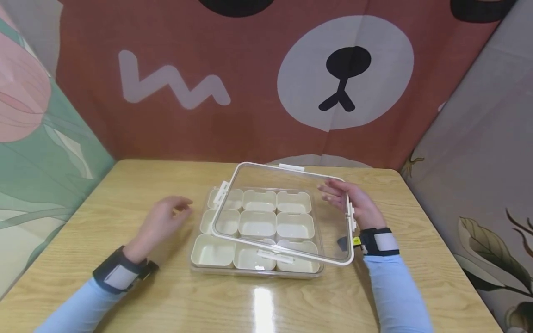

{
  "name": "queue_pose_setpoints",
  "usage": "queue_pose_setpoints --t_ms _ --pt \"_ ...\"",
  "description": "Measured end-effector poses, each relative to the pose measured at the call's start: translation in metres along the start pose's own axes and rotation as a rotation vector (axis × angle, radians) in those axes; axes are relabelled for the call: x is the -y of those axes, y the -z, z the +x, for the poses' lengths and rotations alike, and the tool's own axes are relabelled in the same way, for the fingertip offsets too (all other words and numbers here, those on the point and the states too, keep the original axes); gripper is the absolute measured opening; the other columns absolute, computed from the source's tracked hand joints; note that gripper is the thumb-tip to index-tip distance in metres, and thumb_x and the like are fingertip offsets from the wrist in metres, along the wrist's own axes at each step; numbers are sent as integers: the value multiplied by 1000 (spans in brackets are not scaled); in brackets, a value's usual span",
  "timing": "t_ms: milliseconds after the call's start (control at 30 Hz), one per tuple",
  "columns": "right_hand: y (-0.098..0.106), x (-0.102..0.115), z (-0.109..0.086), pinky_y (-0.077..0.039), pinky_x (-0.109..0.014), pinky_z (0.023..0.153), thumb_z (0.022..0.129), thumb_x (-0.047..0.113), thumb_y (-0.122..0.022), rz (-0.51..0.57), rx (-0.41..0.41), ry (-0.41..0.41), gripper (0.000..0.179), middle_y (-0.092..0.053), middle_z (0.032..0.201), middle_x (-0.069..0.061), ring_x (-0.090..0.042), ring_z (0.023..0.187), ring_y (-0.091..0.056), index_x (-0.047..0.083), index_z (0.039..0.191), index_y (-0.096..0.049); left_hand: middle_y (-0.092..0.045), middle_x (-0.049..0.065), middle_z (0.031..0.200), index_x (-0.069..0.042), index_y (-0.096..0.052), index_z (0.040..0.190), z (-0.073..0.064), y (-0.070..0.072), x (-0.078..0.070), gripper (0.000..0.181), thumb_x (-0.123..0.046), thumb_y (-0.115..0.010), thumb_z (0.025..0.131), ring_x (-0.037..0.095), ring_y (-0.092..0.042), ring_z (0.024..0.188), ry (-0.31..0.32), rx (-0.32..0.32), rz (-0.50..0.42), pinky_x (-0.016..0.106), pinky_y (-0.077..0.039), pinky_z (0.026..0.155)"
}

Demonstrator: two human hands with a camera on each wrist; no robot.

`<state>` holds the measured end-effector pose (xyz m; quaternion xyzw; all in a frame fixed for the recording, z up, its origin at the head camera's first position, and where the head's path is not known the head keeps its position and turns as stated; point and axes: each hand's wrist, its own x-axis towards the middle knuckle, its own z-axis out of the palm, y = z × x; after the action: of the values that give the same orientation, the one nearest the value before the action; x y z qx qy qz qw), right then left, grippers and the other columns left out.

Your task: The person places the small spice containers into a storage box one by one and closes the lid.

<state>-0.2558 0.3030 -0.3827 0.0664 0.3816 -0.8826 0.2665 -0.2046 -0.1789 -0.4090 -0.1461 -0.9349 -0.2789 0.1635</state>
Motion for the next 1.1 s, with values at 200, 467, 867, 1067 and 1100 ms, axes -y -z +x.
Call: queue_pose_setpoints --t_ms 200,467,867,1067,1100 --pt "-3 -3 8 -54 -31 82 102 16 -39 -47 57 -16 30 -65 118 -16 -26 100 -68 7 120 -60 -66 16 95 1 -69 101 0 4 7 22 -14 -68 84 32 -60 93 -46 -71 69 45 -50 79" --pt "-11 -8 20 -56 -27 76 104 17 -31 -166 134 -55 34 -68 113 -14 -23 97 -69 8 110 -63 -65 19 101 2 -68 101 -4 13 26 24 -13 -70 83 36 -57 97 -82 -102 131 48 -49 81" --pt "-26 -14 26 -55 -24 73 105 19 -28 -337 179 -98 34 -69 112 -10 -20 88 -71 9 108 -60 -65 22 105 2 -67 106 -8 20 37 29 -18 -69 85 39 -56 97 -135 -107 208 50 -45 84" --pt "-28 -18 33 -54 -25 76 104 20 -28 -406 194 -95 33 -69 113 -10 -21 91 -70 10 108 -60 -65 22 107 2 -67 107 -9 20 39 30 -19 -68 86 40 -56 99 -119 -92 223 51 -45 86" --pt "-28 -19 34 -54 -25 77 104 20 -29 -411 194 -97 33 -69 113 -10 -21 92 -70 10 108 -60 -65 22 107 2 -67 107 -9 20 39 30 -19 -68 86 40 -56 99 -112 -90 225 51 -45 86"
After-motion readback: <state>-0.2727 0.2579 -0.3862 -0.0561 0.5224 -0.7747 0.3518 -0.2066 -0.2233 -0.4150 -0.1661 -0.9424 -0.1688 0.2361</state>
